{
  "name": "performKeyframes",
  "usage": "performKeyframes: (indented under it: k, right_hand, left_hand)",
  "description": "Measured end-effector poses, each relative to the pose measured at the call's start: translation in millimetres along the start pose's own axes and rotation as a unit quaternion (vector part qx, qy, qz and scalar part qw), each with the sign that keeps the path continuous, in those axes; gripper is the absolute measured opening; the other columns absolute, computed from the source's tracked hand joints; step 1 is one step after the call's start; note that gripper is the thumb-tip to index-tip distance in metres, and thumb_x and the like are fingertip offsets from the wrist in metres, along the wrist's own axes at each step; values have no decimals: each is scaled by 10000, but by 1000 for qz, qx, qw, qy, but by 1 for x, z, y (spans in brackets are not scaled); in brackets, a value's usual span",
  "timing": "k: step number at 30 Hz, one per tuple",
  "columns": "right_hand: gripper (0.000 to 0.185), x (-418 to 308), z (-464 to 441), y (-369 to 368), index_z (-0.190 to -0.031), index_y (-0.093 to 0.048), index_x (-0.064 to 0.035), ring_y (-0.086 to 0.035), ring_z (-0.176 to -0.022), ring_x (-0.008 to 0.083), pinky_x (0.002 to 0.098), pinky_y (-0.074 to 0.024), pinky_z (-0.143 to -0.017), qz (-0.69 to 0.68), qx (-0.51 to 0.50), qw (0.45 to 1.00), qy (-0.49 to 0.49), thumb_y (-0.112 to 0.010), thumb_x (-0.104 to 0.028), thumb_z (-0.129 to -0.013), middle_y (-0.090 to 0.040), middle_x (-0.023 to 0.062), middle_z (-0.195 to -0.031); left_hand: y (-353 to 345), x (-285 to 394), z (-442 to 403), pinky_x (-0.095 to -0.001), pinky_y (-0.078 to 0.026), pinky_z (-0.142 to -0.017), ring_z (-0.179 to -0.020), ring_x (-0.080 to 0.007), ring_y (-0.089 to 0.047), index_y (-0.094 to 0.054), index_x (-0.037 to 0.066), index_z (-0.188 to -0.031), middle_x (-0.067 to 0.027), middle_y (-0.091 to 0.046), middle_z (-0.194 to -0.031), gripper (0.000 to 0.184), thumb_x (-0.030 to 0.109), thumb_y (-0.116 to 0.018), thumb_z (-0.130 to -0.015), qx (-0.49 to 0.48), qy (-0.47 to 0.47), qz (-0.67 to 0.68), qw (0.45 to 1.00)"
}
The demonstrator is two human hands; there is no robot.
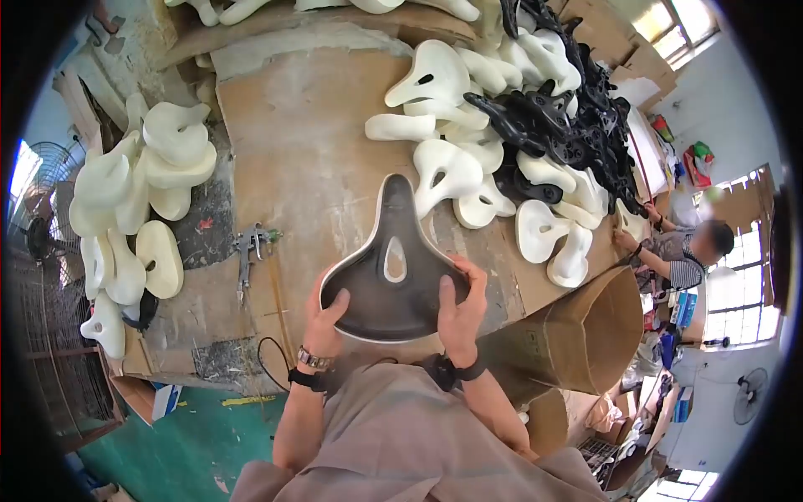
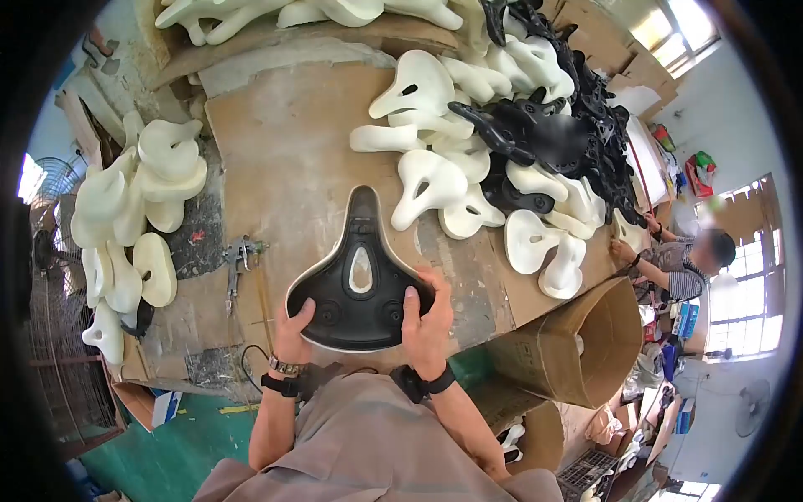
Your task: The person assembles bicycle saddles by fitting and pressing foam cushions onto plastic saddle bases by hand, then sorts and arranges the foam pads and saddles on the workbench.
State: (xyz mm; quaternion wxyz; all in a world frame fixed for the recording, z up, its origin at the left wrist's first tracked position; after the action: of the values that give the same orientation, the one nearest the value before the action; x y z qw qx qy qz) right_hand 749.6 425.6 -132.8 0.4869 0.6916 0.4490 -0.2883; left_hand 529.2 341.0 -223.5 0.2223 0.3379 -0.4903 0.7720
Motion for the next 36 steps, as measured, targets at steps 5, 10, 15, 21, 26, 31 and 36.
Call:
performKeyframes:
  k: [5, 10, 15, 21, 26, 31, 36]
  right_hand:
    - [350, 12, -3, 3, -1264, -548, 13, -597, -1079, 189, 317, -459, -958, -112, -21, 990, -79, -638, -143, -964, -640, 109, -1166]
    - [381, 37, 11, -20, -1268, -575, 38, -650, -1045, 190, 314, -494, -923, -218, -236, 886, -335, -649, -187, -969, -682, 113, -1084]
    - [371, 44, 15, -27, -1263, -569, 51, -638, -982, 143, 286, -511, -843, -205, -218, 909, -288, -652, -166, -974, -696, 92, -1060]
    - [424, 18, 27, -41, -1308, -499, 10, -552, -1038, 151, 300, -452, -926, -119, -137, 967, -179, -670, -93, -935, -593, 79, -1144]
    - [854, -1, 36, -57, -1497, -303, -2, -457, -1344, 253, 416, -369, -1123, -276, -307, 902, -127, -811, -216, -845, -453, 166, -1453]
    - [992, -17, -29, -32, -1536, -268, -26, -440, -1374, 290, 441, -389, -1109, -457, -175, 865, -110, -547, -725, -890, -415, 202, -1500]
    - [883, -36, -59, -10, -1315, -498, -17, -651, -1070, 384, 502, -521, -950, -573, -103, 798, -155, -295, -787, -932, -641, 234, -1166]
  left_hand:
    - [12, -7, -3, -336, -476, -975, -1110, -180, -602, -547, 9, -1346, -71, -644, -1234, 435, 108, -653, -936, 31, 31, 24, 999]
    - [12, -1, -6, -339, -509, -936, -1056, -190, -644, -603, 19, -1281, -75, -678, -1183, 363, 132, -659, -941, 45, 12, 25, 999]
    - [9, -5, -10, -368, -496, -1005, -1144, -207, -625, -567, -15, -1317, -97, -648, -1267, 403, 185, -631, -974, 25, 18, 31, 999]
    - [-20, -30, 4, -313, -504, -824, -930, -131, -613, -635, -13, -1196, -44, -673, -1087, 427, 362, -636, -991, 119, -37, 140, 982]
    - [8, -2, 5, -333, -561, -828, -941, -171, -653, -602, -15, -1232, -65, -675, -1133, 408, 304, -657, -984, 209, -16, -94, 973]
    - [4, -15, 14, -369, -548, -833, -940, -188, -641, -579, 0, -1235, -66, -659, -1122, 351, 202, -676, -965, 141, 41, 8, 989]
    - [-42, -18, 22, -351, -523, -904, -1030, -190, -624, -530, 4, -1338, -55, -637, -1207, 404, 157, -642, -981, 42, 59, 16, 997]
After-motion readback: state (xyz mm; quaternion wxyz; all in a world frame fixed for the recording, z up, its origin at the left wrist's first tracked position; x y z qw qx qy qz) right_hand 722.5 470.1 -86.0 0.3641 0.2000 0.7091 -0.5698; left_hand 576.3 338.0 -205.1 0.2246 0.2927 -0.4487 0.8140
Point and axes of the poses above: each hand's wrist, its own z-axis away from the middle knuckle, its own y-axis out of the back of the hand, x = y × z, the point moved 8 cm from there along -z, towards the middle knuckle
